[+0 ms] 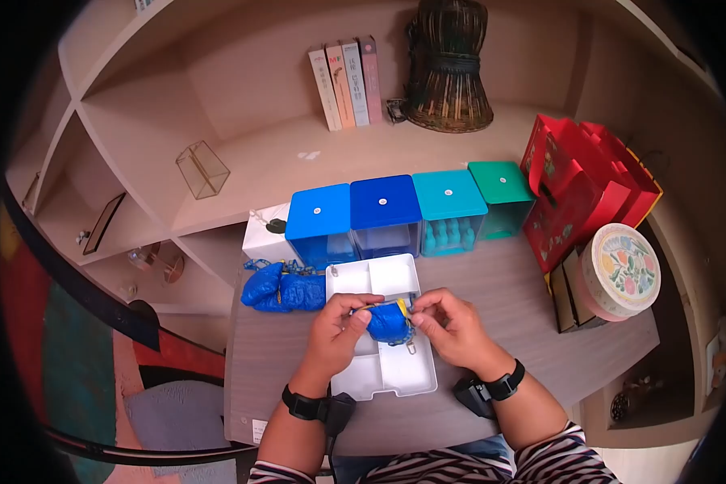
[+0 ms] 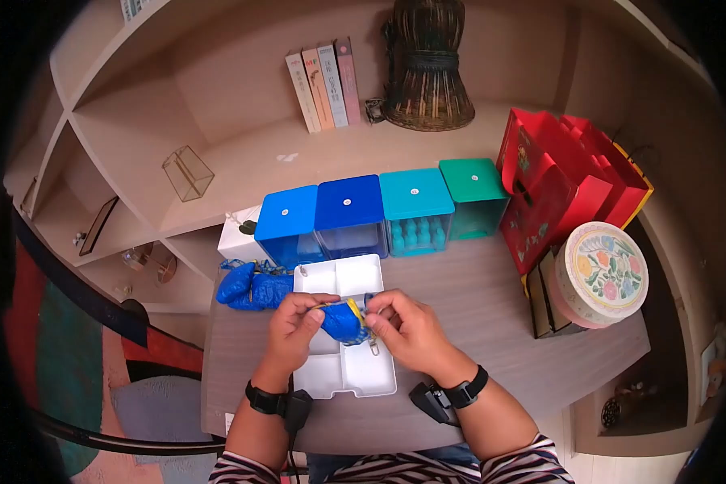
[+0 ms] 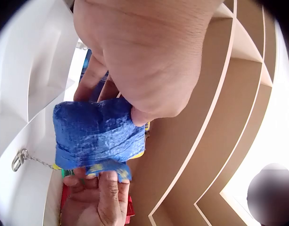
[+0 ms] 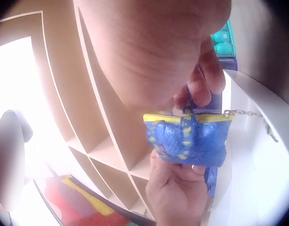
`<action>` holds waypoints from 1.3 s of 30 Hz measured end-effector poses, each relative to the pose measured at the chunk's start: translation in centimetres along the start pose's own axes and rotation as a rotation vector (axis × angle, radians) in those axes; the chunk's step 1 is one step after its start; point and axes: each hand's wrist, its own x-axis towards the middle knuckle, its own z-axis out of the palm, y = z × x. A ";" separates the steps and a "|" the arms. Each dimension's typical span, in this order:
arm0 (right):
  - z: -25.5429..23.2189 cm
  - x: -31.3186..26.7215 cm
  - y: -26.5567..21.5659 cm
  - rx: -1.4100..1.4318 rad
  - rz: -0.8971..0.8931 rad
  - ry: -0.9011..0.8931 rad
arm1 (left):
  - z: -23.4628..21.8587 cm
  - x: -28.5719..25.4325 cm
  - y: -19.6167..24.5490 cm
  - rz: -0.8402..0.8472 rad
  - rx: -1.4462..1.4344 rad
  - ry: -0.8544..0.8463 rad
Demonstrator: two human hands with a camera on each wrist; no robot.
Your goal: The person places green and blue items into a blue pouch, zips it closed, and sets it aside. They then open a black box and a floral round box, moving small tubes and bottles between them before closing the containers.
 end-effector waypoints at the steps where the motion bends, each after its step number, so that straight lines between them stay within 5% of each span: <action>1: -0.1 0.0 0.1 0.002 0.001 0.000 | 0.0 0.0 0.0 0.002 -0.049 0.031; 5: -0.8 0.0 -0.4 -0.122 -0.038 0.009 | -0.9 0.1 -0.5 0.056 -0.065 0.097; 10: 0.2 -0.3 -0.5 -0.085 -0.066 -0.120 | -1.4 0.0 -0.6 -0.238 -0.192 0.212; 14: 0.4 -0.3 -0.8 -0.074 0.083 -0.096 | -0.2 0.9 -0.3 -0.087 -0.136 0.274; 16: 0.5 -0.4 -0.7 -0.056 0.079 -0.051 | -0.2 1.1 -1.3 0.158 0.060 0.270; 17: 0.5 -0.4 -0.9 -0.118 0.088 -0.034 | 0.8 0.2 1.6 0.121 0.401 0.151; 20: 0.3 -0.3 -1.6 -0.190 0.129 -0.066 | 1.6 0.3 3.7 0.246 0.814 0.023; 25: 0.7 -0.8 -1.9 -0.047 0.228 -0.219 | 1.1 0.4 3.6 0.201 0.875 -0.059; 31: 0.8 -0.9 -3.5 -0.101 -0.047 -0.241 | 0.9 0.3 4.0 0.260 1.021 -0.152; 33: 0.5 -0.7 -3.3 -0.262 -0.341 -0.124 | 1.4 0.3 4.4 0.245 0.969 -0.143; 39: -0.2 -0.4 -3.8 -0.369 -0.443 -0.031 | 1.9 0.5 4.5 0.299 0.819 -0.123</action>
